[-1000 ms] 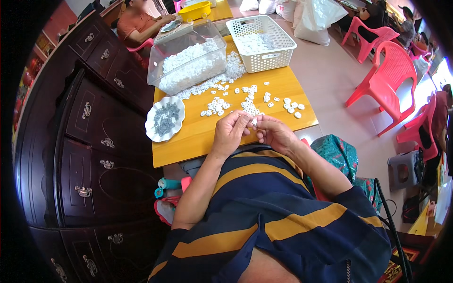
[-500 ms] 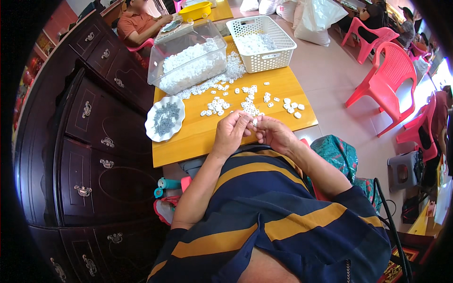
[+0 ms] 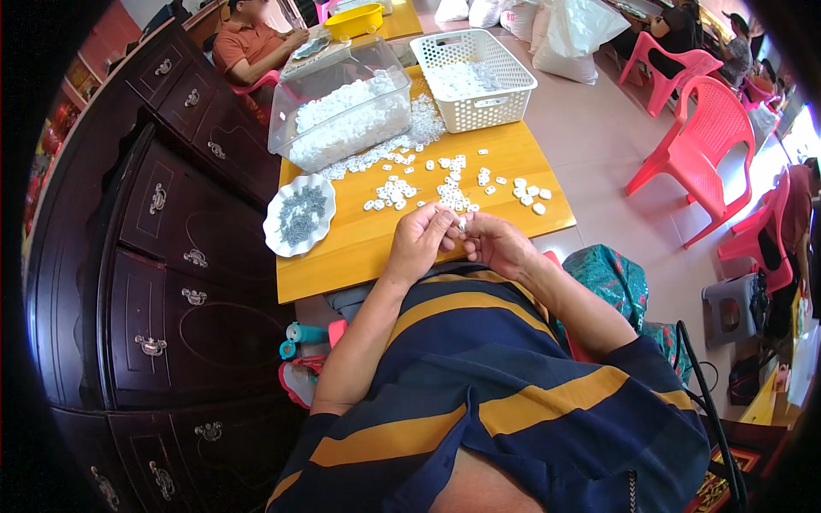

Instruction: The person assembles small white plastic components by hand on a table, picking them up and fitting them together.

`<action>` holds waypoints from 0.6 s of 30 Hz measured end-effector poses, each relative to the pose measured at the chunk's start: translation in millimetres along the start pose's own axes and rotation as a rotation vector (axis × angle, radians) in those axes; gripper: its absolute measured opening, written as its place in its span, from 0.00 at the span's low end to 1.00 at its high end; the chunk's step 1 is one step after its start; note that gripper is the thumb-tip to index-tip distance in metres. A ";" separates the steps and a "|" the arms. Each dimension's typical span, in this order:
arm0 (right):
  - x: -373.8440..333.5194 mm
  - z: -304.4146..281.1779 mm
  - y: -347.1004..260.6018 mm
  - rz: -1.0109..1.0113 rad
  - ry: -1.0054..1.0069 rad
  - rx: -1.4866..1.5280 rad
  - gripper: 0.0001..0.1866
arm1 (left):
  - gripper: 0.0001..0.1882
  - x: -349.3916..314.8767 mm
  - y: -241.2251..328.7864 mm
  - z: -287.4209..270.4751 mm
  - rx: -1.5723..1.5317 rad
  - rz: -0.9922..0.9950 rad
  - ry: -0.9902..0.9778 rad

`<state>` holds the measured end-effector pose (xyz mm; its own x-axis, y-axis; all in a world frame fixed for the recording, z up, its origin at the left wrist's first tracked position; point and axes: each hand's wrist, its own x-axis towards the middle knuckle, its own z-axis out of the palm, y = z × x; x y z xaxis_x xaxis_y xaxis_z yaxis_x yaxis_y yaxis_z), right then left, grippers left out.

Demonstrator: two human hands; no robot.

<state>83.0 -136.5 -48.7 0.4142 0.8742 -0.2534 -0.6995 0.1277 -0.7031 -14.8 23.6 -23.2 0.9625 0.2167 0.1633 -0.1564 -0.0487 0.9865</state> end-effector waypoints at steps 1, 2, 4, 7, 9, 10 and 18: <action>0.3 -0.4 0.3 -0.001 0.001 0.000 0.07 | 0.15 0.2 -0.3 -0.1 0.000 0.000 -0.001; 0.9 -1.2 1.0 -0.002 0.011 -0.008 0.07 | 0.15 0.3 -0.5 0.0 0.003 -0.002 -0.002; 0.8 -0.7 1.4 -0.002 0.021 -0.016 0.07 | 0.15 0.5 -1.8 -0.7 0.007 -0.004 -0.002; 0.0 1.7 1.7 -0.005 0.018 -0.019 0.07 | 0.15 0.7 -6.5 -2.2 -0.009 -0.019 -0.009; 0.2 1.7 2.6 -0.012 0.028 -0.046 0.07 | 0.15 0.5 -7.9 -2.1 0.002 -0.034 -0.008; 0.7 -0.3 3.2 -0.012 0.029 -0.046 0.07 | 0.15 0.5 -7.3 -1.2 0.001 -0.034 -0.009; 2.6 -6.7 3.8 -0.003 0.036 0.002 0.08 | 0.15 -0.9 -8.5 1.3 -0.063 -0.079 -0.027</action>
<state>85.3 -136.8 -56.6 0.4371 0.8564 -0.2748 -0.6996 0.1316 -0.7023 -14.0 22.5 -31.7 0.9779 0.1910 0.0850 -0.0922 0.0294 0.9953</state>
